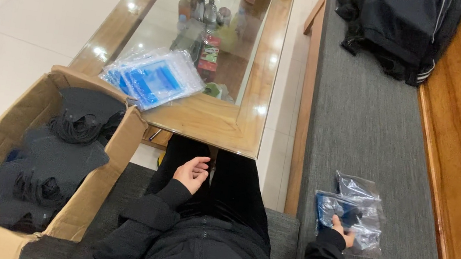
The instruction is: Packing black face masks into individual plastic bags
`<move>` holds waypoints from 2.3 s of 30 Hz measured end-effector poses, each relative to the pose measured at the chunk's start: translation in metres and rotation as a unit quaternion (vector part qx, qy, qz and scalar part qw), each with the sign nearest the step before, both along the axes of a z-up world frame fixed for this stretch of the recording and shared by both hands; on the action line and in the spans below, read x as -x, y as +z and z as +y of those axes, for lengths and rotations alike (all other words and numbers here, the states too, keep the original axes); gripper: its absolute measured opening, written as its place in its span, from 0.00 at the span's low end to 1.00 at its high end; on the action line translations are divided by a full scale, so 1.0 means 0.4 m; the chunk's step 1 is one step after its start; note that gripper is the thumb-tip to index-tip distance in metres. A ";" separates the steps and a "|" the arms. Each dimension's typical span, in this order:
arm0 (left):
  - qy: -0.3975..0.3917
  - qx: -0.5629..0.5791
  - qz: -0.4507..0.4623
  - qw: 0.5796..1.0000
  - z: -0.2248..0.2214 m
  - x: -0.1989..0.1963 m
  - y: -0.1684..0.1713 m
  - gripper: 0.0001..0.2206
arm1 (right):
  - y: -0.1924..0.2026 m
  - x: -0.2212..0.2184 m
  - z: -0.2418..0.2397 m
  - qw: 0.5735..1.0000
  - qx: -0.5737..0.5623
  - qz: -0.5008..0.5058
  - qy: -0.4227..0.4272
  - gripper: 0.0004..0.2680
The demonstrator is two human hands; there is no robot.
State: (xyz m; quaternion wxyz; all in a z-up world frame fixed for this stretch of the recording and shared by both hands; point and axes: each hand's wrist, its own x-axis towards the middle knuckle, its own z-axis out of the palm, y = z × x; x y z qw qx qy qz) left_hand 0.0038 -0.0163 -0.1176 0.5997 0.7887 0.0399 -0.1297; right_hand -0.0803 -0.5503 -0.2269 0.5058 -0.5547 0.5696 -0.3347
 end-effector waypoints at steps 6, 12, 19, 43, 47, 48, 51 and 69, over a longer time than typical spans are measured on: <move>0.009 -0.006 -0.013 1.000 -0.003 0.007 0.024 0.19 | -0.063 -0.013 -0.107 1.000 -0.003 -0.008 -0.029 0.27; -0.008 -0.018 -0.047 0.999 -0.002 -0.004 -0.012 0.19 | -0.027 0.029 -0.062 0.993 0.098 0.059 -0.043 0.27; -0.039 -0.028 -0.022 0.999 0.006 0.002 0.016 0.19 | 0.095 0.098 0.050 0.977 0.194 0.079 -0.046 0.29; -0.018 -0.010 -0.068 0.997 0.109 0.036 0.188 0.21 | 0.330 -0.176 0.603 0.912 0.224 -0.186 0.288 0.24; -0.046 -0.148 -0.167 0.974 0.204 0.062 0.288 0.23 | 0.338 -0.142 0.763 0.814 0.033 -0.191 0.547 0.13; -0.056 -0.236 -0.234 0.941 0.231 0.076 0.319 0.23 | 0.345 -0.126 0.796 0.767 -0.011 -0.167 0.620 0.11; 0.026 -0.394 -0.363 0.844 0.319 0.137 0.410 0.25 | 0.358 -0.107 0.803 0.722 0.007 -0.071 0.688 0.09; 0.097 -0.468 -0.014 0.878 0.707 0.096 0.660 0.35 | 0.367 -0.119 0.794 0.724 -0.033 -0.066 0.685 0.08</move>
